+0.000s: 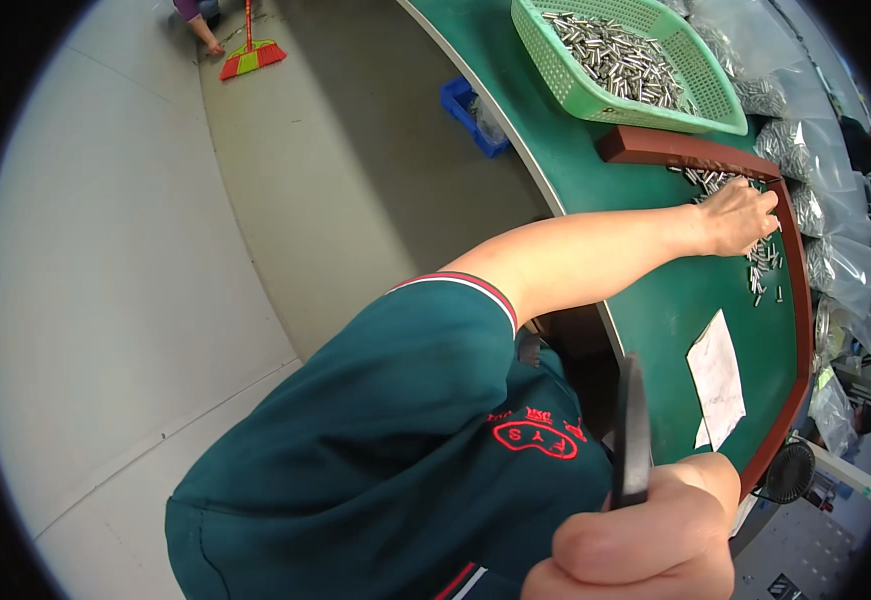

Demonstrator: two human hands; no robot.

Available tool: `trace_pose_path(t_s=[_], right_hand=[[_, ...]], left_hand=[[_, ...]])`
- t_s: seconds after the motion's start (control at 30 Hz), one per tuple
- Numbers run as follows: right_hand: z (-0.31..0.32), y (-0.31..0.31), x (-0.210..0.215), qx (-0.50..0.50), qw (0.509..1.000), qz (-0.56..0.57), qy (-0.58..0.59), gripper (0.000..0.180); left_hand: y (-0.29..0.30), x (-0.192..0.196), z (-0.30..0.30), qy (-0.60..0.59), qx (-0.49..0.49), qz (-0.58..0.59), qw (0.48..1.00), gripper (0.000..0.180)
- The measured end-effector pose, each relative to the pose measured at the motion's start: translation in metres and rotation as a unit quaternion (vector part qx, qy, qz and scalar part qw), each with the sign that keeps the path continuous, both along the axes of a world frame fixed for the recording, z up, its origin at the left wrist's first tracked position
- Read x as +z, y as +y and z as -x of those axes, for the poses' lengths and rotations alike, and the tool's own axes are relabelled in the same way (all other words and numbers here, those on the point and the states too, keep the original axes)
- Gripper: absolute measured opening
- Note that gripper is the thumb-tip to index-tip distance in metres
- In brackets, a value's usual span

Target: Inspecting and cleaning small metal pins using a cloth and a pick tool.

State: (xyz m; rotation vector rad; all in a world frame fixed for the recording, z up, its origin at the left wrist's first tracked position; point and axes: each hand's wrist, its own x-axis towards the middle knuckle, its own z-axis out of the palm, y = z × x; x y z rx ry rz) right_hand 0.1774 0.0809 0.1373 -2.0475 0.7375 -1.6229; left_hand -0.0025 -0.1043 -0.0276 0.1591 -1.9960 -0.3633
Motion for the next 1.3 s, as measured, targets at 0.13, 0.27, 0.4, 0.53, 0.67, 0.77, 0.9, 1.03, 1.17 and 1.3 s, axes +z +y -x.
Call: trace_pose_path(t_s=[0.13,0.27,0.4,0.53,0.67,0.77,0.9,1.03,1.17,1.3], right_hand=[[0.024,-0.012,-0.002,0.047,0.998,0.038,-0.006,0.034],[0.081,0.012,-0.024,-0.242,0.968,0.035,0.059,0.032],[0.146,0.019,-0.060,-0.310,0.951,0.015,-0.005,0.034],[0.191,0.072,-0.081,-0.350,0.906,-0.041,-0.234,0.041],[0.203,0.081,-0.111,-0.394,0.869,-0.080,-0.289,0.042],[0.215,0.078,-0.117,-0.423,0.860,-0.102,-0.266,0.040],[0.235,0.068,-0.106,-0.410,0.879,-0.136,-0.201,0.039],[0.249,0.055,-0.107,-0.405,0.889,-0.141,-0.159,0.038],[0.251,0.054,-0.117,-0.407,0.887,-0.141,-0.165,0.038],[0.249,0.061,-0.125,-0.435,0.875,-0.121,-0.174,0.039]], left_hand=[[-0.001,-0.003,-0.008,0.002,0.007,-0.004,1.000,0.004],[0.010,0.009,0.003,-0.035,-0.022,-0.006,0.999,0.004],[-0.010,0.011,-0.041,-0.069,0.020,-0.034,0.997,0.006],[0.000,0.033,-0.051,-0.118,-0.053,-0.177,0.976,0.008],[0.001,0.026,-0.056,-0.198,-0.063,-0.172,0.963,0.007],[0.004,0.027,-0.053,-0.229,-0.052,-0.131,0.963,0.011],[0.002,0.028,-0.047,-0.259,-0.042,-0.075,0.962,0.013],[-0.005,0.028,-0.039,-0.300,-0.065,0.000,0.952,0.012],[-0.013,0.035,-0.025,-0.354,-0.085,0.090,0.927,0.016],[-0.015,0.044,-0.014,-0.424,-0.134,0.187,0.876,0.020]])
